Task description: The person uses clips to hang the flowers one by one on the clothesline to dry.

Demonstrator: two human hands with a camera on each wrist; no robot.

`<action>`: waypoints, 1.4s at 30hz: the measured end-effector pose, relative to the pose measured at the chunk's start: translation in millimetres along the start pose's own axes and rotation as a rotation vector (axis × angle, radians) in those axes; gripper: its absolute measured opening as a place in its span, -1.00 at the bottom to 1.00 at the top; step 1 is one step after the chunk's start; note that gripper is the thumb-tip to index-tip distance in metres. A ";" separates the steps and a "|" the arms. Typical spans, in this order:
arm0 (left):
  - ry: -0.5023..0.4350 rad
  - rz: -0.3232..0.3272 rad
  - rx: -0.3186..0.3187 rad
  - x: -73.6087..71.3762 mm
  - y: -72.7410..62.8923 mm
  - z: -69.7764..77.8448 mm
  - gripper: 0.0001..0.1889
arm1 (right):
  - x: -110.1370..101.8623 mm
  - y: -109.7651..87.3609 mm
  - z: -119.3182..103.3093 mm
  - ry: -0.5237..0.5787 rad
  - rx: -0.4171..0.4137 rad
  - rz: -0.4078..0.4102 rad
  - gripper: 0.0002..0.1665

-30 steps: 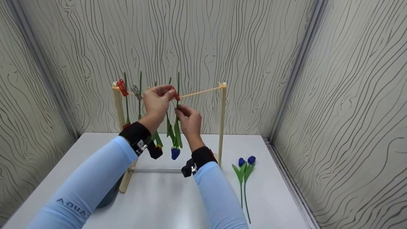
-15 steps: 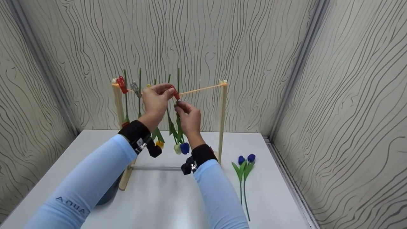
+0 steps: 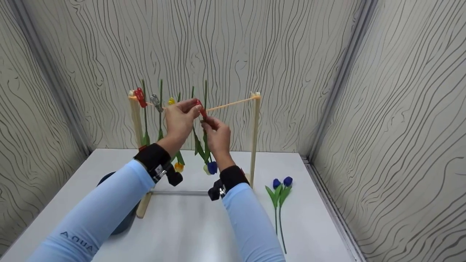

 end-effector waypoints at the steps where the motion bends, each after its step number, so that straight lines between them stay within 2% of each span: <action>1: 0.011 -0.003 0.002 0.6 -1.6 0.7 -0.69 | -0.1 -0.2 -0.3 0.002 0.001 -0.001 -0.68; 10: 0.065 -0.001 0.028 5.1 -18.3 2.5 -0.65 | -0.3 -1.3 -0.8 -0.011 -0.022 0.000 -0.68; 17: 0.065 0.038 0.062 -1.8 -26.4 -7.9 -0.68 | 1.1 2.1 -1.9 -0.014 -0.020 0.019 -0.68; 26: 0.080 0.043 0.088 -23.4 -33.7 -26.6 -0.78 | -1.4 0.0 0.0 -0.055 0.011 0.010 -0.72; 32: 0.078 0.004 0.064 -37.4 -46.2 -41.1 -0.80 | -7.9 -5.2 0.3 -0.082 0.017 0.003 -0.65; 35: 0.122 -0.043 0.091 -45.6 -52.0 -48.2 -0.82 | -14.6 -9.8 -0.5 -0.123 0.027 0.010 -0.64; 37: 0.144 -0.069 0.134 -52.6 -54.8 -52.7 -0.82 | -20.3 -12.9 -1.0 -0.156 0.023 0.019 -0.65; 42: 0.200 -0.067 0.222 -79.6 -63.7 -65.5 -0.82 | -38.2 -22.5 0.3 -0.248 -0.016 0.014 -0.66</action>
Point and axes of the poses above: each hand's wrist, its own y-axis towards the middle knuckle, its own x-axis out of the palm, z = x × y, the point moved 2 cm from there along y, towards the middle knuckle, and after that the axes turned 13 degrees about -z, right-handed, at the moved point
